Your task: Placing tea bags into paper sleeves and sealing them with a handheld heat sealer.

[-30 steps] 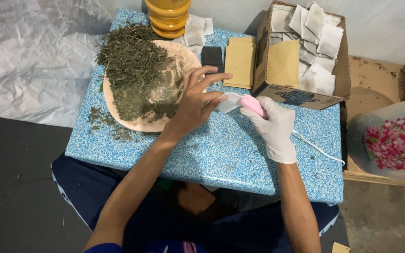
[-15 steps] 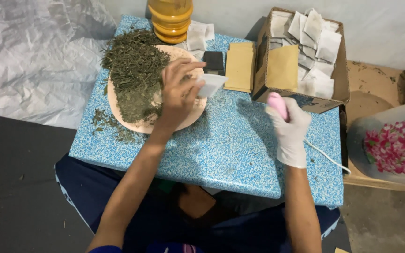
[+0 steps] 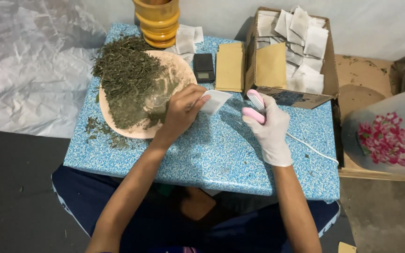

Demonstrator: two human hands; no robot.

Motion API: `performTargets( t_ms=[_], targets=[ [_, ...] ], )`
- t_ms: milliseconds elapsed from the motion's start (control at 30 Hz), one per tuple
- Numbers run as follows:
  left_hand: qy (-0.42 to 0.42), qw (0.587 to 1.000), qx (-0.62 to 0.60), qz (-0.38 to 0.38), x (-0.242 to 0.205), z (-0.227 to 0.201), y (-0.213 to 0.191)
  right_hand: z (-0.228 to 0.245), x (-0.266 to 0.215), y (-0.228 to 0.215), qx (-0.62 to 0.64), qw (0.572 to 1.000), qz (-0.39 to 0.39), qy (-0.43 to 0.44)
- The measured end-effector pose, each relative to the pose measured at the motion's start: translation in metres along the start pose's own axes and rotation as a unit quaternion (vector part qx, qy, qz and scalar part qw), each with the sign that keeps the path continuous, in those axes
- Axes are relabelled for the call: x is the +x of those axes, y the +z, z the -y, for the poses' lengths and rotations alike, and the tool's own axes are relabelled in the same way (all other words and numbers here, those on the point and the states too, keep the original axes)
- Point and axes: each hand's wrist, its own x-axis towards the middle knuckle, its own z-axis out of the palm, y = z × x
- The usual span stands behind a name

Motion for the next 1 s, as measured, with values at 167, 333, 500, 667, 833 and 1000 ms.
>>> performTargets(
  t_ms=[167, 333, 500, 667, 833, 1000],
  targets=[
    [0.000, 1.000, 0.001, -0.015, -0.001, 0.002, 0.001, 0.007, 0.007, -0.002, 0.003, 1.000, -0.001, 0.003],
    [-0.005, 1.000, 0.005, -0.030, -0.004, 0.007, 0.002, 0.000, 0.004, 0.003, -0.005, 1.000, -0.002, 0.001],
    [-0.019, 0.999, 0.025, -0.030, 0.000, -0.001, -0.001, 0.017, 0.005, 0.004, -0.023, 0.999, -0.001, -0.026],
    [-0.035, 0.999, 0.001, -0.028, 0.001, 0.001, -0.004, 0.009, 0.002, 0.012, -0.055, 0.997, 0.012, -0.057],
    [-0.026, 0.999, -0.018, -0.029, 0.000, -0.001, -0.008, -0.004, -0.003, 0.019, -0.094, 0.991, 0.037, -0.089],
    [-0.029, 0.999, -0.013, -0.043, -0.003, 0.010, -0.006, 0.000, -0.005, 0.021, -0.129, 0.988, 0.059, -0.058]
  ],
)
